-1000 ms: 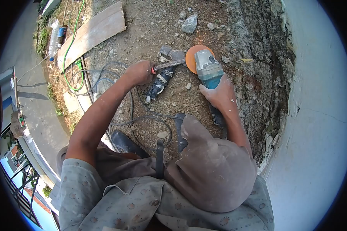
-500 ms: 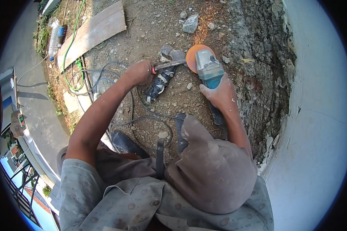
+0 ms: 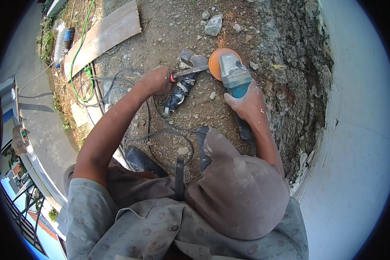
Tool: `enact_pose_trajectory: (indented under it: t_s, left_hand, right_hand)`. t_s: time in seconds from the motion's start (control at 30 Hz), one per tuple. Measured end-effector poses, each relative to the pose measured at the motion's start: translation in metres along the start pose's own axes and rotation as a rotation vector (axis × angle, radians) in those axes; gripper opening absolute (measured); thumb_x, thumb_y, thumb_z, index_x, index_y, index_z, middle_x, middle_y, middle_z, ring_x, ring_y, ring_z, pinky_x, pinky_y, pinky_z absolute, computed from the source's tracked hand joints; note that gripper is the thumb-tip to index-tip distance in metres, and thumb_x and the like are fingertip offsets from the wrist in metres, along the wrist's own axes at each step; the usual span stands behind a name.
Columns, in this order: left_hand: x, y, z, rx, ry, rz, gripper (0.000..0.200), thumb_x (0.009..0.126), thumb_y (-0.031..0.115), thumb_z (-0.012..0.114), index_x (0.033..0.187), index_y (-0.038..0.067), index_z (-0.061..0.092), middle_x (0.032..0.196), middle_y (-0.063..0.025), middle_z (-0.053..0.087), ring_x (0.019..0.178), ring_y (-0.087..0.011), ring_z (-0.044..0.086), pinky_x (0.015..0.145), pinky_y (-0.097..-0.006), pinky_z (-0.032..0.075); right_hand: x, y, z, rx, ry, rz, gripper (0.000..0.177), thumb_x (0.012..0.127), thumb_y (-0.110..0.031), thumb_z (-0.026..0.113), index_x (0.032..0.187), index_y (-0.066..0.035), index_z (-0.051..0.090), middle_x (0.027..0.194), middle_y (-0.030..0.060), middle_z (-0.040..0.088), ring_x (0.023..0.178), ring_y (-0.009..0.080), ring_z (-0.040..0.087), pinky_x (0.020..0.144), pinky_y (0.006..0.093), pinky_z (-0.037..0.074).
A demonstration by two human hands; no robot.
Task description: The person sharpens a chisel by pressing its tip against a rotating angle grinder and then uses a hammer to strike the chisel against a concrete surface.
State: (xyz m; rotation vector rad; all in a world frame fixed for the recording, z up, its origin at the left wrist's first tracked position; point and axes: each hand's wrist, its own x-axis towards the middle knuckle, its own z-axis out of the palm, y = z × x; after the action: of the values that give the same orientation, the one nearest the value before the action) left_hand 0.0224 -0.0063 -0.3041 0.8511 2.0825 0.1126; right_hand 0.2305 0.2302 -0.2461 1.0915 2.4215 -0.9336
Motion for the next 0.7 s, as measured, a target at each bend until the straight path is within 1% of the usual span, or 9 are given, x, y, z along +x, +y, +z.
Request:
enact_pose_trajectory:
  t_s: [0.1,0.2,0.3,0.4,0.5,0.6,0.7]
  left_hand:
    - [0.0057,-0.0078,0.0071,0.023,0.021,0.035,0.024,0.080,0.008,0.060,0.103,0.010,0.067,0.093,-0.0200,0.072,0.093,-0.0397,0.070,0.078,-0.0491,0.055]
    - [0.0005,-0.0018,0.0020,0.002,0.032,0.028,0.023,0.080,0.008,0.061,0.102,0.009,0.067,0.093,-0.0200,0.072,0.093,-0.0398,0.070,0.078,-0.0493,0.055]
    - [0.0063,-0.0046,0.0064,0.035,0.021,-0.016,0.025,0.076,0.011,0.070,0.100,0.012,0.072,0.099,-0.0166,0.074,0.097,-0.0358,0.071,0.082,-0.0464,0.057]
    - [0.0068,-0.0047,0.0056,0.031,0.016,-0.010,0.026,0.075,0.011,0.070,0.101,0.011,0.072,0.099,-0.0169,0.074,0.097,-0.0365,0.071,0.083,-0.0466,0.057]
    - [0.0007,-0.0014,0.0014,0.019,0.024,0.028,0.022,0.080,0.007,0.060,0.101,0.010,0.066,0.092,-0.0193,0.072,0.091,-0.0397,0.070,0.078,-0.0496,0.055]
    - [-0.0008,-0.0005,0.0014,0.019,0.039,0.013,0.022,0.080,0.007,0.060,0.101,0.010,0.066,0.090,-0.0188,0.072,0.089,-0.0394,0.070,0.077,-0.0499,0.055]
    - [0.0044,-0.0007,0.0024,0.041,0.002,-0.033,0.025,0.076,0.011,0.070,0.100,0.010,0.071,0.100,-0.0173,0.073,0.098,-0.0368,0.071,0.083,-0.0470,0.057]
  right_hand:
    - [0.0000,-0.0022,-0.0014,0.005,-0.002,0.001,0.079,0.071,-0.041,0.082,0.125,0.009,0.054,0.117,0.0320,0.066,0.110,0.0444,0.066,0.096,0.0468,0.052]
    - [0.0007,-0.0011,-0.0007,0.008,0.002,-0.018,0.079,0.071,-0.041,0.082,0.124,0.009,0.055,0.117,0.0320,0.066,0.110,0.0445,0.066,0.096,0.0468,0.052]
    - [0.0015,0.0004,0.0001,0.012,0.006,-0.032,0.079,0.071,-0.041,0.082,0.124,0.009,0.055,0.117,0.0321,0.066,0.110,0.0445,0.066,0.096,0.0470,0.052]
    - [0.0009,-0.0012,-0.0013,0.006,0.004,-0.025,0.079,0.071,-0.042,0.082,0.124,0.009,0.055,0.116,0.0322,0.066,0.110,0.0447,0.066,0.096,0.0473,0.052]
    - [0.0008,-0.0029,-0.0019,-0.005,0.005,-0.018,0.079,0.071,-0.042,0.082,0.125,0.009,0.054,0.116,0.0324,0.066,0.110,0.0451,0.066,0.096,0.0475,0.051]
    - [0.0013,-0.0025,-0.0018,0.011,0.002,-0.025,0.081,0.071,-0.043,0.082,0.125,0.010,0.054,0.116,0.0328,0.066,0.111,0.0455,0.065,0.096,0.0477,0.051]
    - [0.0003,-0.0045,-0.0031,-0.001,-0.001,-0.016,0.082,0.071,-0.044,0.082,0.125,0.011,0.053,0.116,0.0333,0.066,0.111,0.0457,0.065,0.097,0.0477,0.051]
